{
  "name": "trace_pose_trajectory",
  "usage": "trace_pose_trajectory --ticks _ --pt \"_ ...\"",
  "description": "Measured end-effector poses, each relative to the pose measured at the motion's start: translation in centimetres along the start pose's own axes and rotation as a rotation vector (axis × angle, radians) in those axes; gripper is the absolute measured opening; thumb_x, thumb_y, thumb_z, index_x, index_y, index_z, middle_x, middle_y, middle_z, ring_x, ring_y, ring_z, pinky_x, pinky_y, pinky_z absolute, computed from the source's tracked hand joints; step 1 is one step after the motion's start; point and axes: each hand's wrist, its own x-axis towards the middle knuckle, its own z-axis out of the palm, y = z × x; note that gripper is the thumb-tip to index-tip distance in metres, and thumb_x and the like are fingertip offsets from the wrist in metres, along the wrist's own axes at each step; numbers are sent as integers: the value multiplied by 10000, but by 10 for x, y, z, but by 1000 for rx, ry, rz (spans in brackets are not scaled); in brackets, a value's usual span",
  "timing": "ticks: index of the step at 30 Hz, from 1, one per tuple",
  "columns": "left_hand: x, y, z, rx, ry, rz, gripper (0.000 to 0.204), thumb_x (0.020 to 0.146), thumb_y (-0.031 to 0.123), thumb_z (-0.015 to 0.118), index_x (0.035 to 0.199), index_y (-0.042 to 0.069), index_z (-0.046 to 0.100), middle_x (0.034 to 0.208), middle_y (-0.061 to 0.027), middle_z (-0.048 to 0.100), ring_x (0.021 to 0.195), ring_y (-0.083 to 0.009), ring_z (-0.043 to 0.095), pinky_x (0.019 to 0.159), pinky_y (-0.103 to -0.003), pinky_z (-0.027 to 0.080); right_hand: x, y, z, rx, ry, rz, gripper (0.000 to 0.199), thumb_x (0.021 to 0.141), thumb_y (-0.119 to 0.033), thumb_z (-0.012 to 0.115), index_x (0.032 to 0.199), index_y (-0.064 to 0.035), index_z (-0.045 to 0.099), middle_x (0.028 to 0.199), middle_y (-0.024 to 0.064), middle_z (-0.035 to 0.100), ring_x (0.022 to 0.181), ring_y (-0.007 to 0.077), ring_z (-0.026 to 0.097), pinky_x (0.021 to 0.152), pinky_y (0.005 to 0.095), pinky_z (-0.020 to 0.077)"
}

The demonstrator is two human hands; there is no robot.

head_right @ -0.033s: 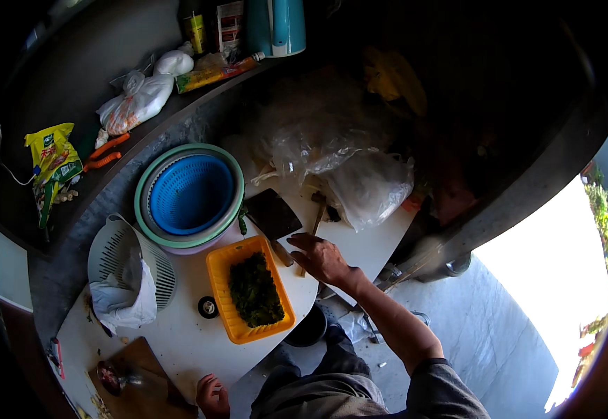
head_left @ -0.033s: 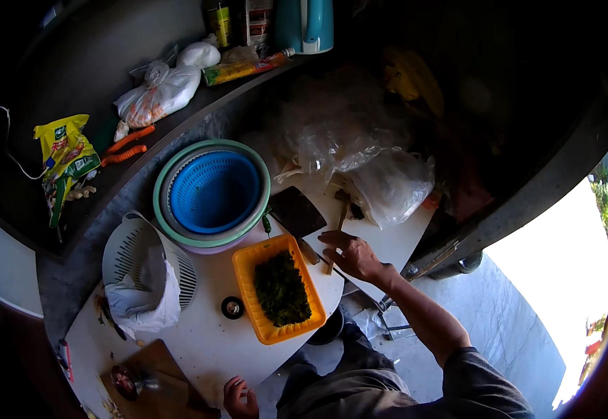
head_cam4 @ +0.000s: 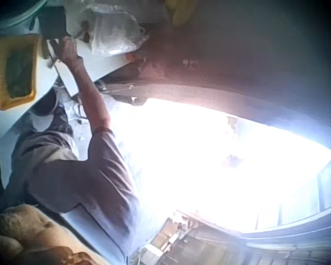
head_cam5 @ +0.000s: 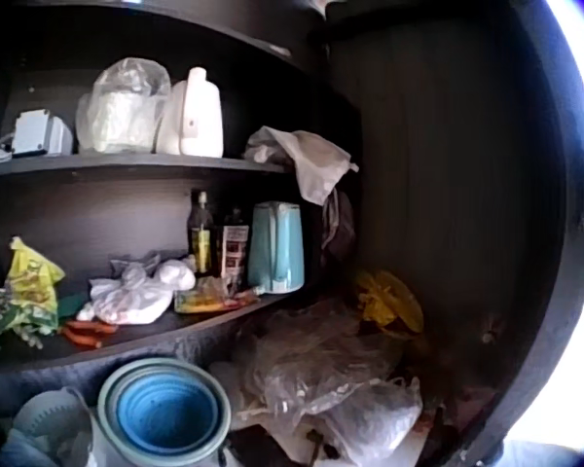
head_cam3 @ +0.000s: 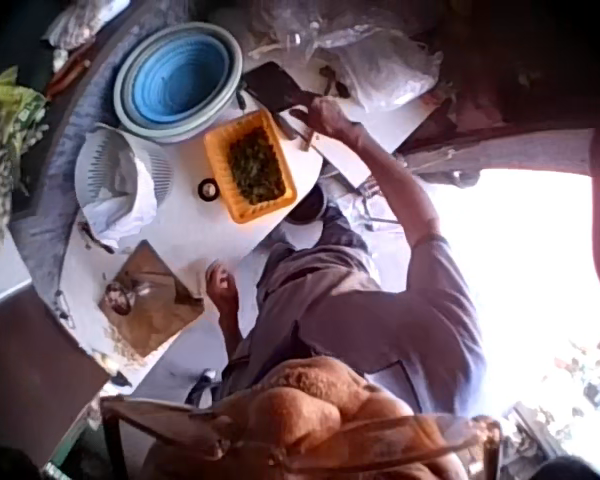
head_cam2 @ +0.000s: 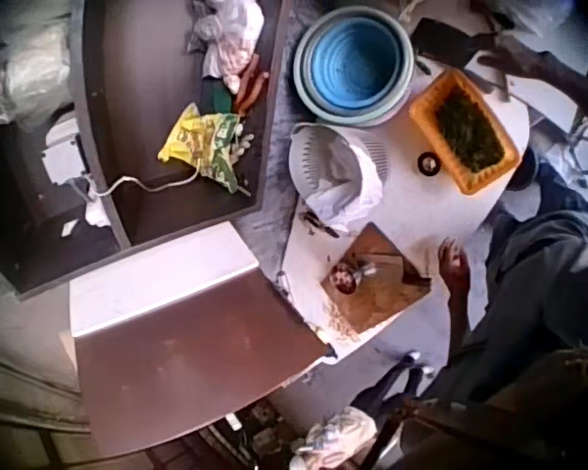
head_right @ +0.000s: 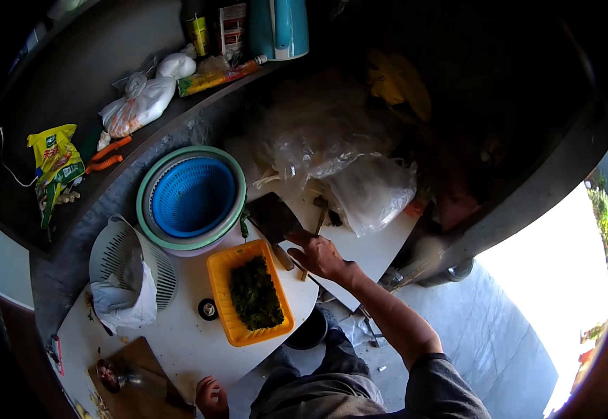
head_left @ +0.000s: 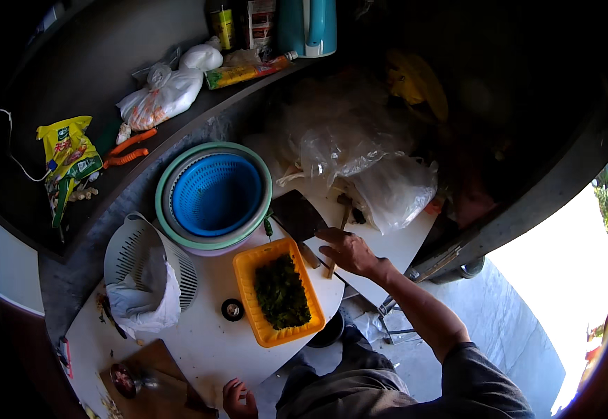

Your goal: The person chops raw meat into small pieces on a wooden cutting board using a large cleaver. They transfer the chopped meat into a metal bowl. The person then retrieves a white vegetable from a plastic bag and chops it into small pieces on the same board.

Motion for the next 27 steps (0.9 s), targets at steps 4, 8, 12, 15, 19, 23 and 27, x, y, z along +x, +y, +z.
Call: trace_pose_trajectory --ticks 4,8,12,15,19,23,27 --pt "20 51 26 -55 57 -54 232 939 -6 732 1170 -9 735 1302 -176 691 940 -250 728 650 -304 613 83 99 21 -393 -221 -241 488 1040 -306 670 1495 -139 617 1559 169 578 1320 382 640 1038 470 559" --pt "18 79 52 -73 129 -174 281 917 -44 725 1193 10 745 1333 -157 683 936 -222 727 655 -283 606 152 129 -5 -503 -452 -255 653 999 -314 711 1598 -168 495 1703 185 383 1483 370 499 1138 481 495" --pt "5 103 77 -2 227 -231 319 884 -71 726 1188 22 750 1349 -136 681 944 -197 724 650 -267 590 186 165 -52 -520 -420 -184 929 854 -248 834 1663 -169 384 1758 192 260 1469 416 508 1156 510 492" --pt "1 119 95 27 214 -322 317 877 -88 720 1170 26 754 1342 -130 683 937 -187 721 658 -265 590 206 234 -114 -601 -403 -80 1089 756 -214 911 1682 -173 338 1741 195 313 1404 415 577 1115 509 525" --pt "-32 117 119 1 308 -309 305 862 -110 722 1136 19 755 1332 -133 684 920 -177 711 650 -256 584 225 271 -157 -285 -303 89 1102 701 -258 945 1654 -166 399 1613 202 513 1381 360 605 1132 463 507" --pt "-27 120 125 93 210 -336 258 884 -62 718 1131 3 753 1310 -153 688 926 -208 717 622 -264 588 232 336 -165 -267 -190 -29 938 761 -327 911 1591 -156 509 1499 194 615 1347 359 623 1129 445 494" --pt "-13 117 127 183 153 -297 222 907 0 720 1127 -5 752 1282 -165 697 930 -250 726 611 -284 605 237 343 -166 -241 -362 96 584 849 -336 820 1384 -136 698 1397 214 666 1286 377 640 1101 449 504"
